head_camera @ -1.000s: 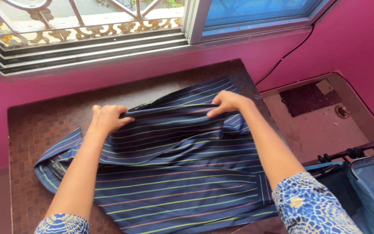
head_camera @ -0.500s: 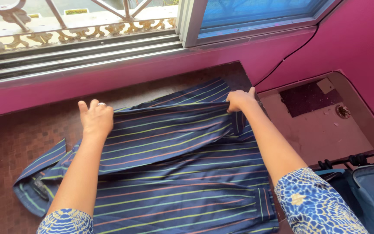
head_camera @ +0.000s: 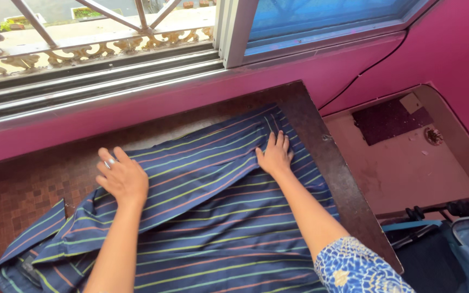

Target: The person folds a striped shirt on a table and then places it into an open suitcase.

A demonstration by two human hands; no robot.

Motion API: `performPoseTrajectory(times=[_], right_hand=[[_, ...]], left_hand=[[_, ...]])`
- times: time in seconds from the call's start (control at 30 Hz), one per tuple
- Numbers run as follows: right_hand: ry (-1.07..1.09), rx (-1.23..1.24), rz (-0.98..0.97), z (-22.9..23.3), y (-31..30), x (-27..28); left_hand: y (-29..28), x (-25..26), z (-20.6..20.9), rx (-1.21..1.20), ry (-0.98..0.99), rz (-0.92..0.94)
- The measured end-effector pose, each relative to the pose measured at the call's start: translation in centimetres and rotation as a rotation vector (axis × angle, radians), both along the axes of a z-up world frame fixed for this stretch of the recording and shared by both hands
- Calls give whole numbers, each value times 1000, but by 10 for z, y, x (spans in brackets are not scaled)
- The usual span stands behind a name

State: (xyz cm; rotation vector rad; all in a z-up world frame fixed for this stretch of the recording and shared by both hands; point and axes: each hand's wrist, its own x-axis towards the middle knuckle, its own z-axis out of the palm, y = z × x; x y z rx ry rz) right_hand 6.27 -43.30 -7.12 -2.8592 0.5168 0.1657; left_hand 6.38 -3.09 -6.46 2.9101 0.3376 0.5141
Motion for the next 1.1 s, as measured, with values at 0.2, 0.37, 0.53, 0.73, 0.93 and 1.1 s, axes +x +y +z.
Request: performPoseTrajectory(times=[0.2,0.37,0.53,0.73,0.93,1.1], right_hand=[[73,-34,17,-27,-17,6],[54,-68,5,-29,-31,22],[41,-92,-18,-31,-29,36],[114,-86,-80,-16,-26,58],[212,-398,-45,6,28,63],[-468,-37,566,12,154,33]], left_hand=[[5,-20,-48,-5,53,-186],[20,1,-67,-35,95,-249],[28,40,-71,-49,146,-299],[42,33,-45,-399,63,-411],[74,-44,6,-494,-232,-215],[146,-74,8,-347,-311,-24]])
